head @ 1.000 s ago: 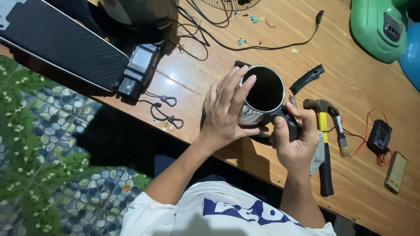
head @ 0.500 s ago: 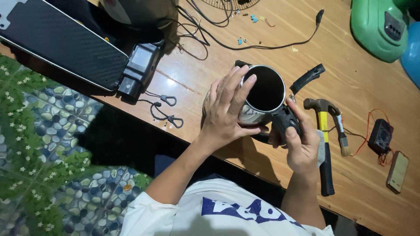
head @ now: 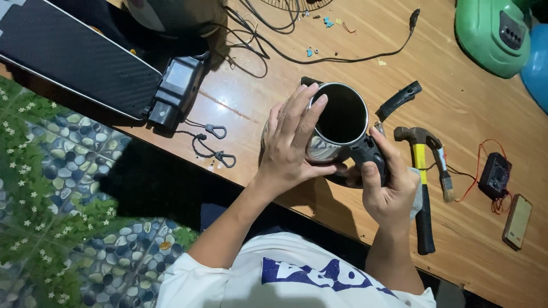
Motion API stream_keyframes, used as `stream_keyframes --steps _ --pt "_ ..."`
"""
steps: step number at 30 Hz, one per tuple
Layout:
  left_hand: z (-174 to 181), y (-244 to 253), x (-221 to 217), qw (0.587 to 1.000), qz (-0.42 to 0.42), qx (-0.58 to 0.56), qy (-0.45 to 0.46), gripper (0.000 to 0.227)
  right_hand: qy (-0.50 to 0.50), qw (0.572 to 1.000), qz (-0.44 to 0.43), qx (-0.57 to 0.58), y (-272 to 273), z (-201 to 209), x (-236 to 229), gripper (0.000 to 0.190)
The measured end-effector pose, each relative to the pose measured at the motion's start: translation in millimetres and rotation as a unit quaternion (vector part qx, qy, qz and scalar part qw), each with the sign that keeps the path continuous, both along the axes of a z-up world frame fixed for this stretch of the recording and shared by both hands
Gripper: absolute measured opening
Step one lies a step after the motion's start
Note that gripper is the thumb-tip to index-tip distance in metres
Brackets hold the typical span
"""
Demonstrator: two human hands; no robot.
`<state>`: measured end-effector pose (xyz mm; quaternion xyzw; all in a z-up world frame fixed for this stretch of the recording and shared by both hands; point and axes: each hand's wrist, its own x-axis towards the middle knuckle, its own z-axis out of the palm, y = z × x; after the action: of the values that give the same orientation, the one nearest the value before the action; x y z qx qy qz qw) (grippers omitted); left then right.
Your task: The person is repairing a metal kettle by attaching a black plastic handle. They align the handle with the kettle's body and press it into place, then rotate the kettle to inspect the attachment.
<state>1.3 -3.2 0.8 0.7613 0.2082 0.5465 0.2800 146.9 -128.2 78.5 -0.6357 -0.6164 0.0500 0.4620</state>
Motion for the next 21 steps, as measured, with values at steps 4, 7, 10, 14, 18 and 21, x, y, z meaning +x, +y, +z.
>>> stream_keyframes --steps 4,7,10,14,18,21 --pt "-0.6 -0.5 0.9 1.000 0.001 0.001 -0.002 0.122 -0.062 0.998 -0.019 -0.013 -6.4 1.2 6.7 0.045" --pt "1.1 -2.0 0.1 1.000 0.002 -0.009 0.003 0.123 -0.065 0.997 -0.032 -0.016 -14.6 -12.3 14.0 0.046" --pt "2.3 -4.1 -0.5 1.000 -0.002 -0.011 0.000 0.123 -0.053 0.998 -0.025 -0.001 -15.1 -13.1 9.4 0.046" --pt "3.1 -4.9 -1.5 1.000 -0.002 -0.020 0.006 0.125 -0.003 1.000 -0.003 -0.009 -7.9 -3.9 -1.4 0.046" --pt "2.6 -3.9 -1.0 1.000 -0.004 -0.027 0.004 0.123 -0.017 0.999 0.002 -0.031 -2.7 8.9 -6.7 0.044" --pt "3.8 -4.7 -2.1 1.000 -0.002 -0.020 0.014 0.126 -0.019 0.999 -0.010 -0.033 -3.0 6.0 -3.4 0.044"
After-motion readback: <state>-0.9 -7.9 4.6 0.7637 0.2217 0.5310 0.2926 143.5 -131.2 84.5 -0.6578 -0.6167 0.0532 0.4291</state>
